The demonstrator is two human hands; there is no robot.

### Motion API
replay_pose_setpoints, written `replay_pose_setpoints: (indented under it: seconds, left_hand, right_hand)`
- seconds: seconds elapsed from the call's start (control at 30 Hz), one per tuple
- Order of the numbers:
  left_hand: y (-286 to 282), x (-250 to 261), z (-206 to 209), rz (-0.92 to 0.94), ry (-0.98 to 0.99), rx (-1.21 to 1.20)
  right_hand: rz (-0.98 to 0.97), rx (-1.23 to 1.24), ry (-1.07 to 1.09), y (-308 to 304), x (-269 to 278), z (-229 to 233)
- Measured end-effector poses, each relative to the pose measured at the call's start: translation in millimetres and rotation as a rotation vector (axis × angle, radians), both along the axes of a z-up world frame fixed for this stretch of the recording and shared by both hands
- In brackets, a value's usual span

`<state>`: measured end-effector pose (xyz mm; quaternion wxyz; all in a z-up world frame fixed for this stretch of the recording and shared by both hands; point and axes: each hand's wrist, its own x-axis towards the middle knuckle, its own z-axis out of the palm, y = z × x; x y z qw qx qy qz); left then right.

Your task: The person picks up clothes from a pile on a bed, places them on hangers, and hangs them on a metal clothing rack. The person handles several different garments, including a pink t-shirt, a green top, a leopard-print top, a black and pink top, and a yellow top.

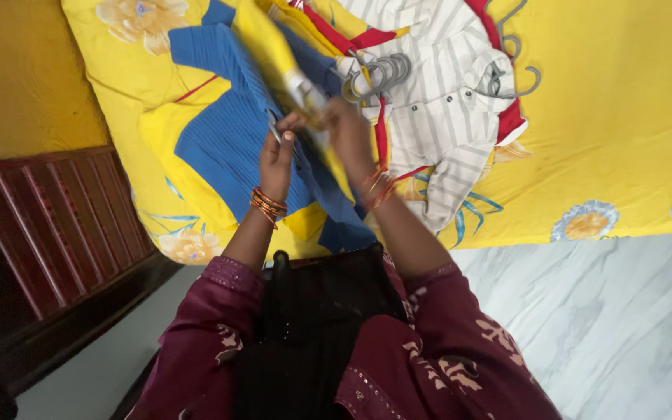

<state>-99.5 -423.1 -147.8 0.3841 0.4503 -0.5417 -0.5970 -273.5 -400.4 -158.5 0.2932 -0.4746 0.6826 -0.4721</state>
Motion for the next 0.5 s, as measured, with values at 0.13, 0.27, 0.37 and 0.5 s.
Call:
replay_pose_setpoints:
  seconds: [0.13,0.27,0.37,0.5]
  left_hand:
    - [-1.9,5.9,14.9,-0.021,0.086,0.195]
    - [-2.7,17.4,29.6,0.026,0.187,0.174]
    - [2.5,27.1,31.5,0.045,0.157,0.127]
    - [-3.9,39.1,31.3,0.072,0.166,0.185]
  right_hand:
    - [0.179,-0.138,0.078,28.1,52.2,59.1]
    - [0.379,-0.227,-0.364,15.8,30.3,35.6]
    - [0.141,-0.182,-0.260,-16.3,-8.0,-22.9]
    - [-0.418,0.228,0.518,-35.2,-77.3,-88.9]
